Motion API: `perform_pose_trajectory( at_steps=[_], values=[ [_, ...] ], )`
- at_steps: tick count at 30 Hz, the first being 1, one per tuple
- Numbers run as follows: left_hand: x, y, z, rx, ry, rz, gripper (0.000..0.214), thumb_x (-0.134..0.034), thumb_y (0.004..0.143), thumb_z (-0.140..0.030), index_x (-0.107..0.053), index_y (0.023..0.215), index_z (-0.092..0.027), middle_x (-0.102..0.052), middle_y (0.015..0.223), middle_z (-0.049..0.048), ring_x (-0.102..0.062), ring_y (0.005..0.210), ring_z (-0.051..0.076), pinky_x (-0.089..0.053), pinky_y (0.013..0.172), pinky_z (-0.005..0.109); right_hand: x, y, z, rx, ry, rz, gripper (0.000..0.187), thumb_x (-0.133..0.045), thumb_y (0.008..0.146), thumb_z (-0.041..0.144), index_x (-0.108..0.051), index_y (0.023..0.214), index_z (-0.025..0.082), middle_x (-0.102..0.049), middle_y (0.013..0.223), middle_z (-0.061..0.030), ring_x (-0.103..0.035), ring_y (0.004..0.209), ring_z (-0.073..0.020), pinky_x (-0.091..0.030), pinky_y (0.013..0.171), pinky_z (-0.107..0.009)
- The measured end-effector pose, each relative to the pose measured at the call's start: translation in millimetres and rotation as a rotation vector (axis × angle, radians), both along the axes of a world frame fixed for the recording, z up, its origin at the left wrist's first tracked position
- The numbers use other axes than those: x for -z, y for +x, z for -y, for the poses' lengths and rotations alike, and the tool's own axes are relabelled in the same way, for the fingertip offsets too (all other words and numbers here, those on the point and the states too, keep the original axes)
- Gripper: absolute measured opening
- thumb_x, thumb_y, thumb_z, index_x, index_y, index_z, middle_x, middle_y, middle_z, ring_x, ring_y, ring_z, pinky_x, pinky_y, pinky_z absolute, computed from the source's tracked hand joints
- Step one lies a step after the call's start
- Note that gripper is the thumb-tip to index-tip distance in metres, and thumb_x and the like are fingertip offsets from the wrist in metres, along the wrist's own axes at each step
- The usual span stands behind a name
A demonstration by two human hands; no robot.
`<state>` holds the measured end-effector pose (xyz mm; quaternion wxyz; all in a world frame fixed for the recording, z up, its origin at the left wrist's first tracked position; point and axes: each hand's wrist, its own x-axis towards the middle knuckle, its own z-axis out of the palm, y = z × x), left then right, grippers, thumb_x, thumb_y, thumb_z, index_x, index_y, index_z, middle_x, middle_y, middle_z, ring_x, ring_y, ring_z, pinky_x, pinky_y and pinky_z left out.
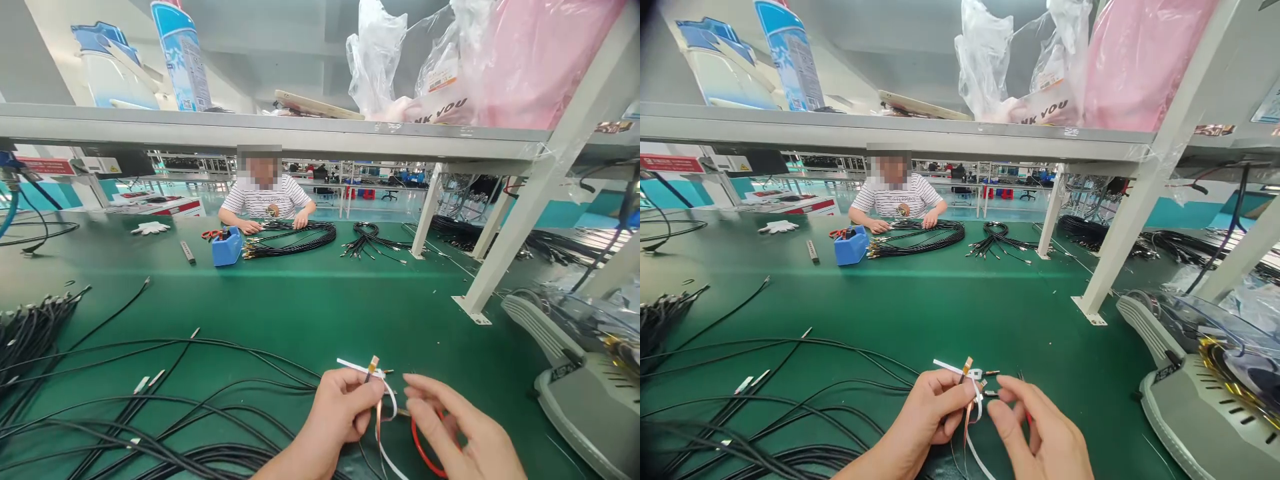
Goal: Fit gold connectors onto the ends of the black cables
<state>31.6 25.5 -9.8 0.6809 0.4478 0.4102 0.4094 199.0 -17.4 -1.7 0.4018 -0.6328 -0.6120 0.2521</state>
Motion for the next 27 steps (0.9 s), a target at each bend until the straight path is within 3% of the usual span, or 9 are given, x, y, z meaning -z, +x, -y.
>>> perform_pose_trajectory(
  at_steps=[2,5,9,11,13,16,21,24,27],
  values=[
    [2.6,2,0,0.023,0.027,-0.004,0.039,-0.075,0.07,-0.048,-0.066,0.067,-0.011,-0.044,0.043,-0.0055,-0.026,0.035,0.003,-0.012,0.037,0.02,-4.0,-6,-6,-0.063,-0.055,0.029,0.048,-0.065,0.071,0.059,-0.073,0.105,0.026,-0.074,0.079,-0.0042,-0.056,0.046,-0.0158,-0.05,0.045,-0.025],
    [4.7,4,0,0.04,0.047,0.007,0.043,-0.078,0.064,-0.052,-0.063,0.066,-0.012,-0.043,0.043,-0.0066,-0.027,0.034,0.003,-0.015,0.036,0.02,-4.1,-11,-12,-0.046,-0.074,-0.005,0.038,-0.066,0.072,0.055,-0.075,0.097,0.028,-0.072,0.066,-0.0012,-0.059,0.048,-0.0174,-0.05,0.048,-0.025],
    [2.2,4,0,0.034,0.028,-0.009,0.039,-0.076,0.068,-0.05,-0.059,0.069,-0.015,-0.035,0.041,-0.0111,-0.022,0.033,0.003,-0.013,0.035,0.019,-2.4,1,-11,-0.075,-0.162,-0.377,0.033,-0.069,0.072,0.052,-0.076,0.089,0.024,-0.075,0.074,-0.0041,-0.069,0.072,-0.0234,-0.054,0.068,-0.028],
    [0.7,4,0,0.057,0.029,-0.006,0.037,-0.076,0.067,-0.048,-0.057,0.066,-0.016,-0.039,0.043,-0.0101,-0.024,0.033,0.003,-0.013,0.034,0.019,-2.2,9,-10,-0.076,-0.199,-0.539,0.035,-0.074,0.068,0.052,-0.076,0.086,0.021,-0.072,0.069,-0.0046,-0.066,0.066,-0.0212,-0.052,0.061,-0.027],
    [-0.3,4,0,0.1,0.047,-0.007,0.034,-0.073,0.07,-0.045,-0.056,0.065,-0.016,-0.049,0.048,-0.0063,-0.028,0.032,0.003,-0.014,0.034,0.02,-1.8,15,-9,-0.051,-0.207,-0.63,0.037,-0.072,0.07,0.053,-0.075,0.086,0.02,-0.066,0.062,-0.0014,-0.052,0.046,-0.0126,-0.043,0.047,-0.025],
    [-2.1,3,1,0.162,0.032,-0.016,0.031,-0.07,0.072,-0.043,-0.058,0.068,-0.015,-0.056,0.049,-0.003,-0.029,0.031,0.003,-0.013,0.034,0.021,-0.5,21,-8,-0.05,-0.228,-0.593,0.038,-0.067,0.075,0.056,-0.071,0.088,0.021,-0.058,0.06,0.0025,-0.034,0.039,-0.0067,-0.028,0.04,-0.023],
    [-7.5,2,3,0.123,-0.008,-0.038,0.026,-0.062,0.077,-0.037,-0.062,0.067,-0.013,-0.048,0.04,-0.005,-0.022,0.032,0.003,-0.009,0.036,0.021,-1.8,27,-9,-0.171,-0.197,-0.271,0.042,-0.054,0.085,0.057,-0.059,0.065,0.019,-0.046,0.056,0.0044,-0.041,0.053,-0.0111,-0.029,0.049,-0.023],
    [-7.9,2,3,0.099,-0.003,-0.06,0.028,-0.06,0.08,-0.038,-0.061,0.068,-0.013,-0.047,0.04,-0.0052,-0.019,0.032,0.003,-0.006,0.036,0.021,-5.5,27,-9,-0.235,-0.267,-0.394,0.043,-0.051,0.087,0.055,-0.057,0.067,0.018,-0.047,0.055,0.0057,-0.038,0.047,-0.0081,-0.026,0.047,-0.022],
    [-5.7,1,1,0.096,-0.022,-0.017,0.032,-0.065,0.079,-0.043,-0.058,0.067,-0.015,-0.033,0.038,-0.0109,-0.012,0.034,0.002,-0.004,0.037,0.021,-8.3,31,-9,-0.249,-0.304,-0.538,0.041,-0.054,0.088,0.052,-0.063,0.07,0.015,-0.051,0.051,0.0056,-0.034,0.041,-0.0049,-0.023,0.045,-0.021]
  ],
)
